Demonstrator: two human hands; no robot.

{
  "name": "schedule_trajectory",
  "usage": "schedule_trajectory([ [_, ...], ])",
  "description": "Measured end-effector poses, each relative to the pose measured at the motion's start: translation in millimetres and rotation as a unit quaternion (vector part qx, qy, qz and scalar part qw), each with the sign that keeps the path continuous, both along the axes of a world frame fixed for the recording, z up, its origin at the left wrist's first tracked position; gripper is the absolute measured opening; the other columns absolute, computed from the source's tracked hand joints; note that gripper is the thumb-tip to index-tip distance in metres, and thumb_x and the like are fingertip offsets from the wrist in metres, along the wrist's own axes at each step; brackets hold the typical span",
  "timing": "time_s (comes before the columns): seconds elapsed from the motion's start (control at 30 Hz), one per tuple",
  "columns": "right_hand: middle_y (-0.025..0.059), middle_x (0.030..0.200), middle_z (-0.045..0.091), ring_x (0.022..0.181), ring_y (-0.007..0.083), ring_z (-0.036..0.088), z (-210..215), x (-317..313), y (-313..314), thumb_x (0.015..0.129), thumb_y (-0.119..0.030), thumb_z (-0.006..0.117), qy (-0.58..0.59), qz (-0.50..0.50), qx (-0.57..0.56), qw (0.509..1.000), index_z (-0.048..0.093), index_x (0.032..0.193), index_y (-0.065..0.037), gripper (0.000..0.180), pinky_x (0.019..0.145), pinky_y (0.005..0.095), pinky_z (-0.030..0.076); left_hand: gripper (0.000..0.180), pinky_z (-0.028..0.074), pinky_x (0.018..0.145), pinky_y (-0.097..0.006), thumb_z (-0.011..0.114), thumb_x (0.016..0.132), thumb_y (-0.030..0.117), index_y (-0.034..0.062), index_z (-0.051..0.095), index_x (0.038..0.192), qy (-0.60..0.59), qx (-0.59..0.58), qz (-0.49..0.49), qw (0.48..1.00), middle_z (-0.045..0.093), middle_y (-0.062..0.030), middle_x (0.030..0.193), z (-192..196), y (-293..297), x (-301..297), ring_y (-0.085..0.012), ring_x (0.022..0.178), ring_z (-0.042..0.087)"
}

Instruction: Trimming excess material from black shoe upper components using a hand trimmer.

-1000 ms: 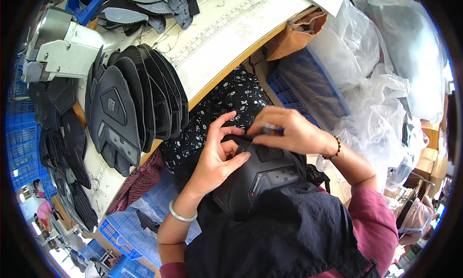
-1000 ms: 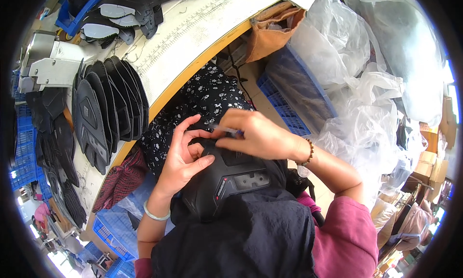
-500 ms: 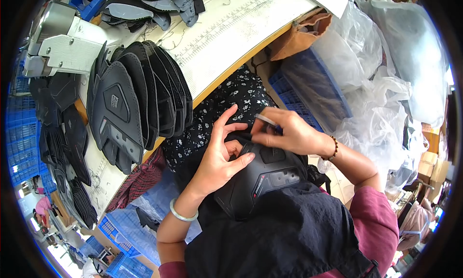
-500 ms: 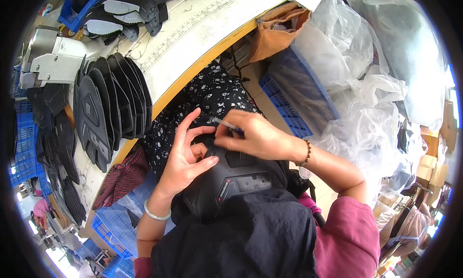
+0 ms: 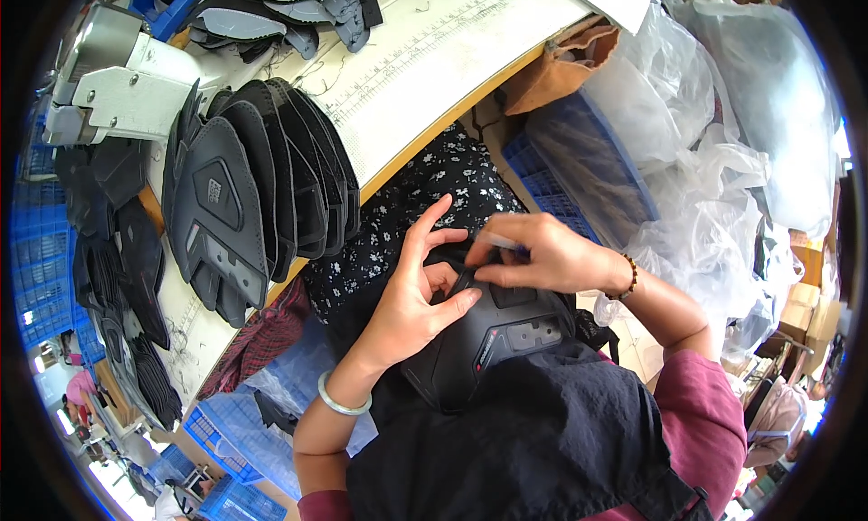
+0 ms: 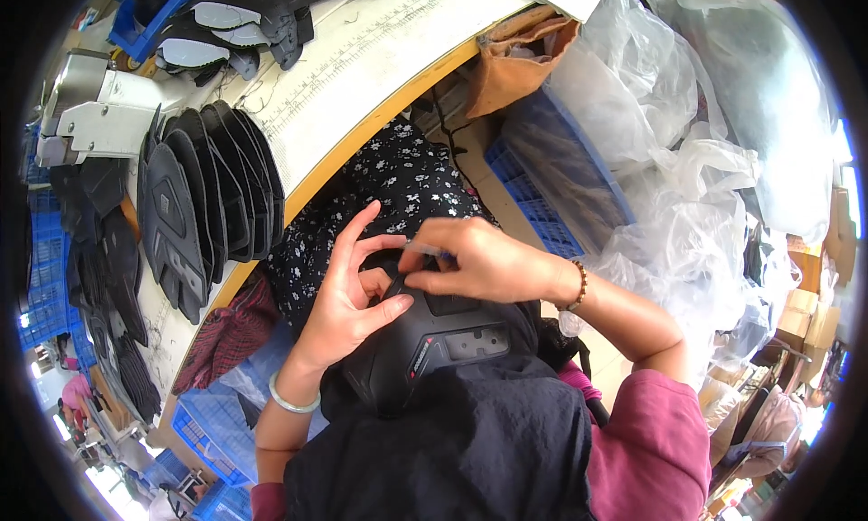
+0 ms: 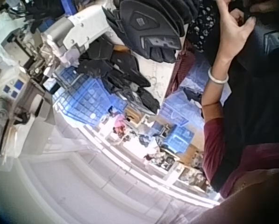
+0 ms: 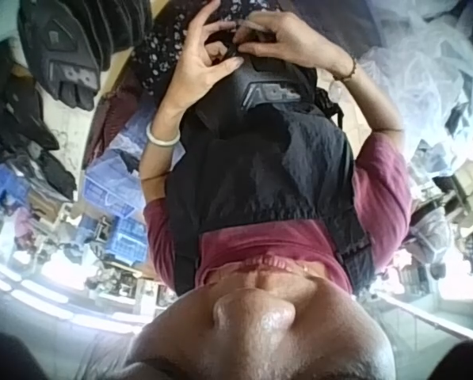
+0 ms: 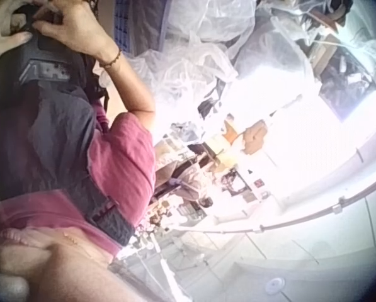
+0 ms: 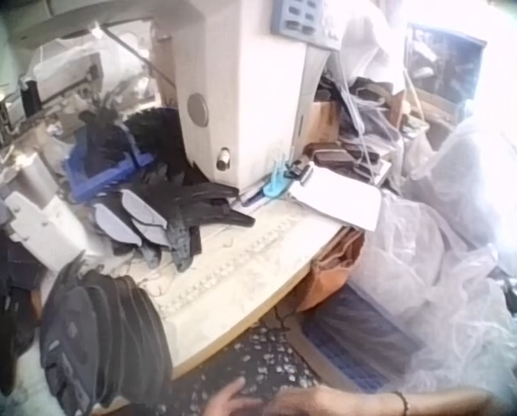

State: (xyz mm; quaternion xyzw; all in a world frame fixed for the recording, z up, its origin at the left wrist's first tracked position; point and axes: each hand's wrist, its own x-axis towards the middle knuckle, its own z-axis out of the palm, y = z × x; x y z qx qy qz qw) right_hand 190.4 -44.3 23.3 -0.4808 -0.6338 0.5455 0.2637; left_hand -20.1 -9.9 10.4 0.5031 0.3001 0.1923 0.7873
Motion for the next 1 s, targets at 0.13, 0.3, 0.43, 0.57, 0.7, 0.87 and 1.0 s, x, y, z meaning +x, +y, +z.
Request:
schedule_trajectory([
  [0.13,0.014,0.084,0.057,0.072,0.0307,0.06,-19.4,-2.8,-8.3,0.081,-0.012,0.065,-0.074,-0.019,0.136,0.988,0.058,0.087,0.001,0.016,0.065,0.0366,0.048,0.091,0.042,0.064,-0.018,0.062,0.078,-0.012,0.016,0.011,0.148,0.009,-0.006,-0.007,1.0,0.037,-0.0171,0.128,3.9,-1.2,3.9,-0.0028,0.069,0.048],
  [0.3,0.0153,0.084,0.058,0.074,0.0321,0.061,-27.3,4.2,-6.7,0.083,-0.014,0.064,-0.092,-0.106,0.149,0.979,0.057,0.086,0.001,0.017,0.064,0.0383,0.049,0.091,0.041,0.063,-0.017,0.062,0.077,-0.012,0.016,0.012,0.148,0.01,-0.016,0.011,1.0,0.038,-0.0171,0.128,2.0,-3.6,3.5,-0.0022,0.067,0.047],
  [0.43,0.0153,0.085,0.059,0.075,0.0318,0.061,0.6,-3.8,-5.4,0.08,-0.012,0.064,-0.1,-0.009,0.057,0.993,0.059,0.084,0.0,0.014,0.065,0.0381,0.049,0.091,0.04,0.063,-0.016,0.062,0.077,-0.012,0.0155,0.012,0.148,0.014,0.002,-0.009,1.0,0.038,-0.0173,0.129,2.2,-3.9,3.9,-0.002,0.068,0.047],
  [0.57,0.0151,0.084,0.063,0.072,0.0289,0.062,-47.5,27.1,5.0,0.076,-0.009,0.062,-0.146,-0.16,0.125,0.968,0.06,0.092,0.002,0.019,0.065,0.0379,0.05,0.089,0.04,0.064,-0.017,0.064,0.076,-0.01,0.0125,0.014,0.147,0.011,0.004,0.006,1.0,0.042,-0.0165,0.126,2.7,-1.1,4.8,-0.002,0.068,0.045],
  [0.7,0.0031,0.07,0.062,0.039,0.0044,0.042,-9.4,49.7,11.2,0.086,-0.032,0.066,0.071,-0.055,-0.235,0.968,0.053,0.12,0.0,0.049,0.039,0.0233,0.034,0.081,0.04,0.066,-0.017,0.063,0.076,-0.01,0.0067,0.021,0.144,-0.001,0.012,0.033,0.999,0.05,-0.0153,0.12,9.2,-4.4,-3.5,-0.0027,0.067,0.043],
  [0.87,-0.0012,0.047,0.049,0.041,0.0065,0.048,28.3,44.1,8.7,0.078,-0.027,0.076,-0.001,0.109,-0.23,0.967,0.058,0.06,-0.003,0.035,0.04,0.0237,0.033,0.039,0.046,0.063,-0.024,0.069,0.075,-0.005,0.0006,0.059,0.113,0.09,0.371,0.027,0.924,0.061,-0.0108,0.099,59.7,-11.4,-5.0,-0.0139,0.079,0.059],
  [1.0,0.0004,0.054,0.059,0.044,0.0045,0.052,60.4,14.8,16.8,0.081,-0.012,0.073,0.202,0.072,-0.093,0.972,0.058,0.064,-0.003,0.024,0.04,0.0209,0.032,0.037,0.047,0.058,-0.029,0.068,0.069,-0.009,0.0049,0.068,0.103,0.15,0.602,0.047,0.783,0.061,-0.01,0.086,129.8,-16.8,-41.7,-0.021,0.064,0.056],
])
